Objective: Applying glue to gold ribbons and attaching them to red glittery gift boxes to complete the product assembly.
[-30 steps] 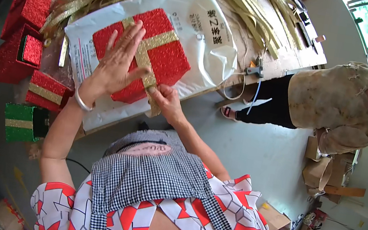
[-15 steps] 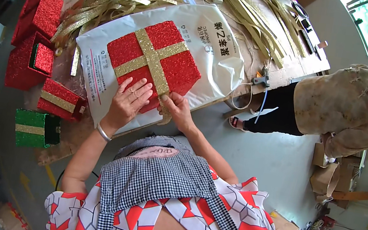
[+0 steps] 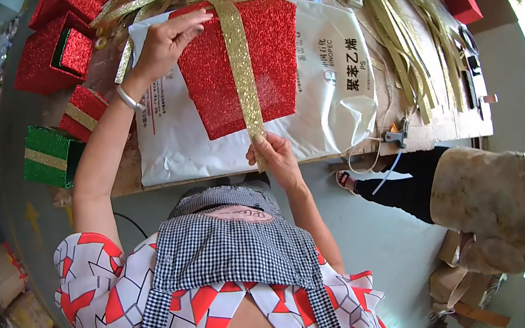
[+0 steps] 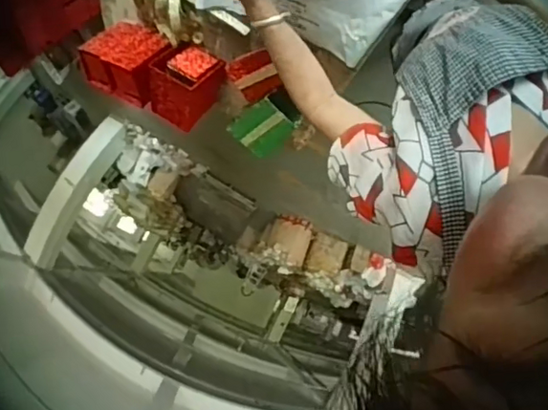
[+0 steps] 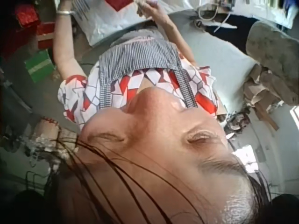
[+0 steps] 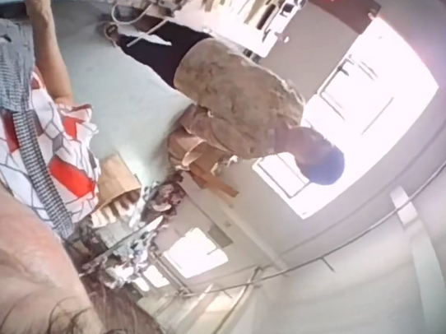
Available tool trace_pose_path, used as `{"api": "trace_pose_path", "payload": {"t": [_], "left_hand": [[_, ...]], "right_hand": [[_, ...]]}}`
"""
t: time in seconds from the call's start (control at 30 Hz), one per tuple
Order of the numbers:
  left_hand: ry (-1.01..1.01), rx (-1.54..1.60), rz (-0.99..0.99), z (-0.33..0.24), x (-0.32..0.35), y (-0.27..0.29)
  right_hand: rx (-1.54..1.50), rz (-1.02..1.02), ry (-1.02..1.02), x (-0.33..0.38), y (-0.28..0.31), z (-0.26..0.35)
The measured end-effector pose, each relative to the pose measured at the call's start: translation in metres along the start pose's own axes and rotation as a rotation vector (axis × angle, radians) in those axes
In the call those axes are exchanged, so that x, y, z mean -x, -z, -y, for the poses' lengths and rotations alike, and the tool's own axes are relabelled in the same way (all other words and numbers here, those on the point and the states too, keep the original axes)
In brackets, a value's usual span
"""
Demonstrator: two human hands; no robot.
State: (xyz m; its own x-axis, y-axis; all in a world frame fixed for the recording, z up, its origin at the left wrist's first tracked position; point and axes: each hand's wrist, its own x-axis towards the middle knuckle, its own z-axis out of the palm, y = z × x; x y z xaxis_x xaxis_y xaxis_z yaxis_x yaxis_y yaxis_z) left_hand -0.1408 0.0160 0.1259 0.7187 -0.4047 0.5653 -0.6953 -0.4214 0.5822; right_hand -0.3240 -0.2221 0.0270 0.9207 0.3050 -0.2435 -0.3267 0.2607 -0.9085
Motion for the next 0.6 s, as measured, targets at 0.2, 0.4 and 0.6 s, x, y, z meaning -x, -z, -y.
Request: {"api": "trace_pose_path", "payload": {"t": [0.2,0.4,0.6], "left_hand": [[0.194,0.009,0.098,0.030,-0.021,0.013],[0.220,0.067,0.041,0.066,-0.037,0.013],[0.308,0.118,0.072,0.095,-0.051,0.018]], "right_hand": [[0.166,-0.053,-0.066,-0.045,0.014,0.013],[0.177,-0.099,-0.042,-0.076,0.014,0.018],[0.181,-0.120,-0.096,-0.096,0.019,0.021]]}}
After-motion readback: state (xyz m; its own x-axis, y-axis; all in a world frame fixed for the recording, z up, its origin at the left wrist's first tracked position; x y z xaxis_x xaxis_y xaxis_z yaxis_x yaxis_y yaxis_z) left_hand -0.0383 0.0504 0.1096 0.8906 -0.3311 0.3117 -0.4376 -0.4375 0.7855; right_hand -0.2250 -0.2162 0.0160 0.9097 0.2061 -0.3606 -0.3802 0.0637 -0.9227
